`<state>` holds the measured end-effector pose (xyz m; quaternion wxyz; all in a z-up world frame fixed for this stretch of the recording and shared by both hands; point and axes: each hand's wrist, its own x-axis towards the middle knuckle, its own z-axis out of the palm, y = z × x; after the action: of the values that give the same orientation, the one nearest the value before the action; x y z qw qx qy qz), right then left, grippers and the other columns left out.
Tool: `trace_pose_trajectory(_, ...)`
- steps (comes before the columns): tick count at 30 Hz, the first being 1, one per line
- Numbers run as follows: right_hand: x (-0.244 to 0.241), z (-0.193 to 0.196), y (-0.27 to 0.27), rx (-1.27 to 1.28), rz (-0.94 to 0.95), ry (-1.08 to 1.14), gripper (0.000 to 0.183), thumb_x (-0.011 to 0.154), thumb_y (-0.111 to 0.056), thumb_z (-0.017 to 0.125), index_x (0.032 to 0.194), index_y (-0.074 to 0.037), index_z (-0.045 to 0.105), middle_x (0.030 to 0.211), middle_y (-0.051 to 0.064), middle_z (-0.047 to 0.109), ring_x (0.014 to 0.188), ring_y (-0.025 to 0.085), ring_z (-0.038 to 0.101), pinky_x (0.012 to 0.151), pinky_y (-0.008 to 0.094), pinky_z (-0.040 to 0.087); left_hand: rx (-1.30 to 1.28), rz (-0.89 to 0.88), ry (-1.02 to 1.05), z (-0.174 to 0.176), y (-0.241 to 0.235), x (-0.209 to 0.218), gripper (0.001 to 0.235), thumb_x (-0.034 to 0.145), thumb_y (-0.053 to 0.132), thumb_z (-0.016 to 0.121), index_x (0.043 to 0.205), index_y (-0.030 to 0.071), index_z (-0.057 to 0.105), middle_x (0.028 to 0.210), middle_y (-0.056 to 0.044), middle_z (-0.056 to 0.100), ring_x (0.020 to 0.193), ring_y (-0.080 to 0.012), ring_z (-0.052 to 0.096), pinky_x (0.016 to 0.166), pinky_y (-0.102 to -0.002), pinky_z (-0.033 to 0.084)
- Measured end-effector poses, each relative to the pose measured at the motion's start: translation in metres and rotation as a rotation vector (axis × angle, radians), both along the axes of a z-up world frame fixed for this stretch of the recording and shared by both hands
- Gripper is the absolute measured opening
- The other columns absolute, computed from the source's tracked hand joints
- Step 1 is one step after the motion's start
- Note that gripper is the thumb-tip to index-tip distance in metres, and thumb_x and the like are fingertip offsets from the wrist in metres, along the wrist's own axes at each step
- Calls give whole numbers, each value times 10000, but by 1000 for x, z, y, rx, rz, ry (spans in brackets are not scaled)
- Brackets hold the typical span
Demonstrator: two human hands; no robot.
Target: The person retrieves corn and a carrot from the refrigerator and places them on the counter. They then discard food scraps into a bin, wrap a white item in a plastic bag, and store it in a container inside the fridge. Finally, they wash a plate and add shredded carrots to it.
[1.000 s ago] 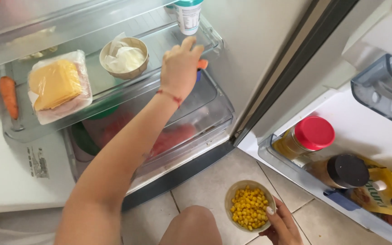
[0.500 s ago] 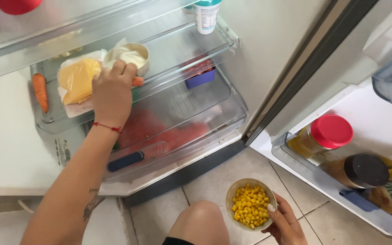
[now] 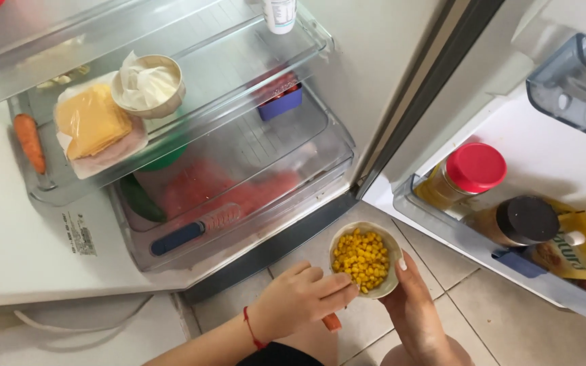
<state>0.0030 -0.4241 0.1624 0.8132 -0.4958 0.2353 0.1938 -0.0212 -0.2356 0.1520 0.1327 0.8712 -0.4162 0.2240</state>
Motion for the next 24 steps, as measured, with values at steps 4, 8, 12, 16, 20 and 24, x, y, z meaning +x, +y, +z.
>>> trace_pose_trajectory(4, -7, -44, -14, 39, 134, -148, 587, 840, -428, 402, 1263, -31, 487, 1087, 163, 566, 866, 249, 518, 626, 384, 424, -179, -46, 50, 7, 7, 3, 387, 1010, 367, 319, 990, 77, 574, 924, -31, 500, 635, -200, 445, 812, -382, 485)
trace_pose_trajectory(8, -4, -35, -15, -87, 276, -234, 756, 790, -495, 386, 1421, -81, 344, 1164, 212, 626, 852, 351, 656, 638, 383, 484, -134, 114, 28, 30, 41, 31, 259, 942, 273, 514, 1030, 63, 636, 1030, -81, 610, 847, -224, 617, 1005, -508, 420)
trace_pose_trajectory(12, -3, -18, -18, -197, 258, -88, 652, 829, -403, 389, 1354, -35, 510, 963, 235, 707, 719, 308, 627, 599, 359, 429, -71, 371, -83, 73, 76, 92, 415, 929, 440, 422, 955, 57, 578, 967, -115, 644, 916, -303, 648, 921, -510, 489)
trace_pose_trajectory(16, 0, -22, -26, -251, 262, -60, 646, 825, -420, 409, 1298, -12, 572, 878, 200, 705, 682, 272, 617, 576, 340, 418, 50, 604, -212, 61, 119, 177, 112, 890, 160, 624, 879, 78, 549, 978, -87, 584, 753, -293, 619, 617, -376, 534)
trace_pose_trajectory(20, 1, -19, -36, -274, 230, -6, 541, 888, -350, 410, 1214, 21, 631, 791, 218, 672, 664, 293, 588, 569, 339, 387, 51, 871, -76, 38, 146, 255, 81, 824, 51, 538, 893, 94, 539, 954, -101, 521, 735, -361, 560, 606, -452, 467)
trace_pose_trajectory(24, 0, -23, -43, -310, 160, 75, 471, 918, -295, 432, 1145, 44, 669, 756, 248, 650, 654, 314, 573, 572, 347, 373, 83, 1124, -179, 0, 183, 337, 129, 913, 224, 554, 950, 103, 530, 933, -92, 539, 716, -285, 600, 757, -376, 472)
